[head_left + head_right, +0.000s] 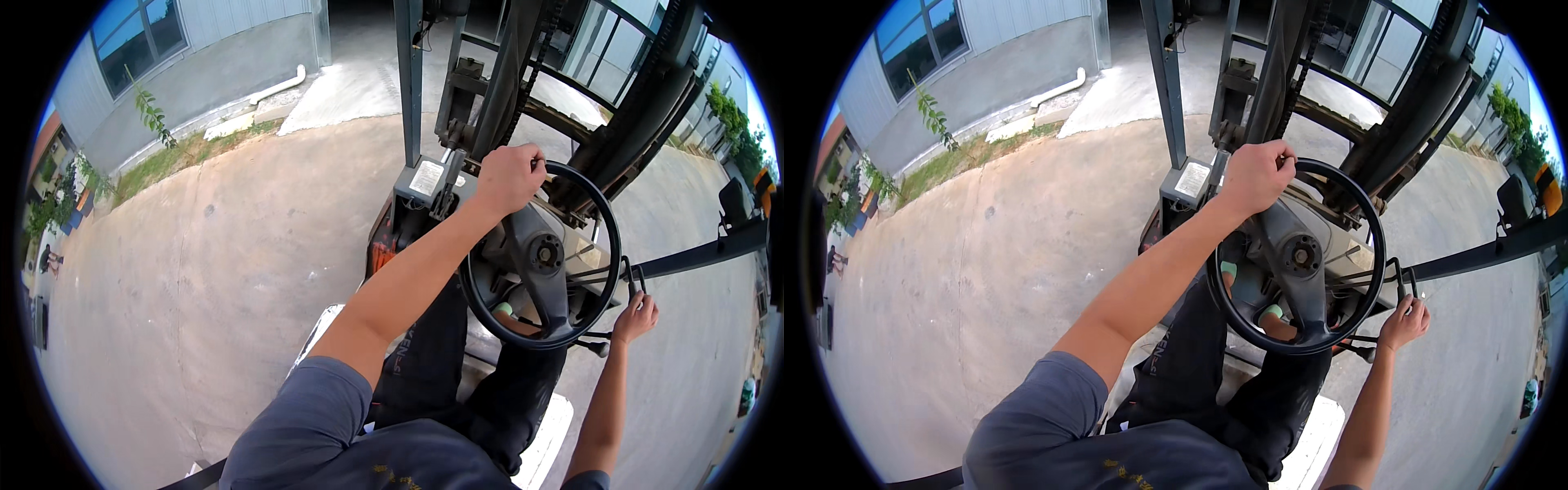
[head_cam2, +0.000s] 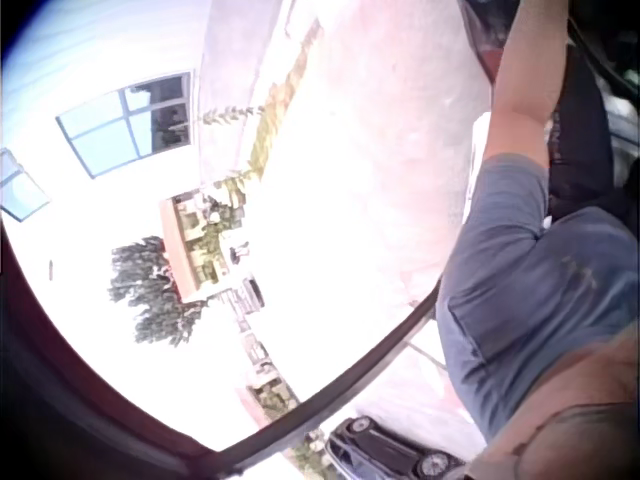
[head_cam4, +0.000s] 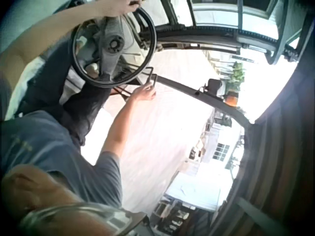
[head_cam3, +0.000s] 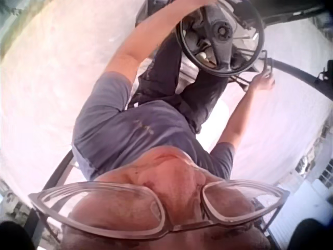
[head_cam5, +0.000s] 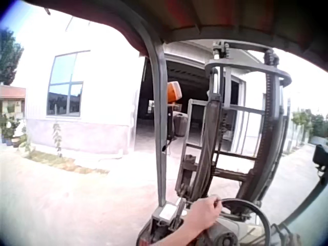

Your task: The person operates a forklift by using the steering wheel and control levers to navigate through an outdoor industrial yard, past a truck and pallets, and into a workshop building.

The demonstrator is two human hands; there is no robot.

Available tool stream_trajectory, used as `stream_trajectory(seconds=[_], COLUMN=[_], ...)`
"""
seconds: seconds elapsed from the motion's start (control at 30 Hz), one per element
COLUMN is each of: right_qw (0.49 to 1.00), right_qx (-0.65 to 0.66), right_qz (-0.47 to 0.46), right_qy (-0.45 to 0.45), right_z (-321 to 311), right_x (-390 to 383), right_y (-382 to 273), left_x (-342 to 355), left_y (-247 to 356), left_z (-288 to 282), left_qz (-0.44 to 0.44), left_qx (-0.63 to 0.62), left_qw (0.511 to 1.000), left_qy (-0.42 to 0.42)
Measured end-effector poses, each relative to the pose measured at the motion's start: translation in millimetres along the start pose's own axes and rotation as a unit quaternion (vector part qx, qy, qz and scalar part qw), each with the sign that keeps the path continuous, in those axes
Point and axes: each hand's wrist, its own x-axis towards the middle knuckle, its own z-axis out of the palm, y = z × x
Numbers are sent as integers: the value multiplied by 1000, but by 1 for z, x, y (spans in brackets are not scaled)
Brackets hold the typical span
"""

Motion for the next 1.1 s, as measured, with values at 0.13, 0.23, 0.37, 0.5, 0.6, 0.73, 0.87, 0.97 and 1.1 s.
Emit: stream_trajectory(seconds=[0.13,0.23,0.37,0.5,0.6,0.73,0.87,0.97,1.1], right_qw=[1000,999,999,997,998,998,998,998,999], right_qx=[-12,-42,-47,-65,-57,-63,-59,-46,-27], right_qz=[11,15,-3,0,-6,-28,-21,-39,-36], right_qy=[9,1,-18,-43,-25,0,8,9,17], right_z=[3,6,-1,-10,-5,-6,-6,-2,-4], right_x=[-5,-6,-11,-5,-7,-5,-3,-3,-6], right_y=[4,3,-6,-9,-10,-10,-24,-34,-38], left_x=[32,35,13,-1,4,22,41,47,49], left_y=[29,53,77,92,87,81,60,36,24], left_z=[73,121,172,186,182,172,143,119,100], left_qz=[17,30,51,68,66,37,23,33,32], left_qx=[81,63,27,10,10,12,24,29,18], left_qw=[990,991,997,998,998,999,999,998,998], left_qy=[113,114,55,1,7,-2,25,55,55])
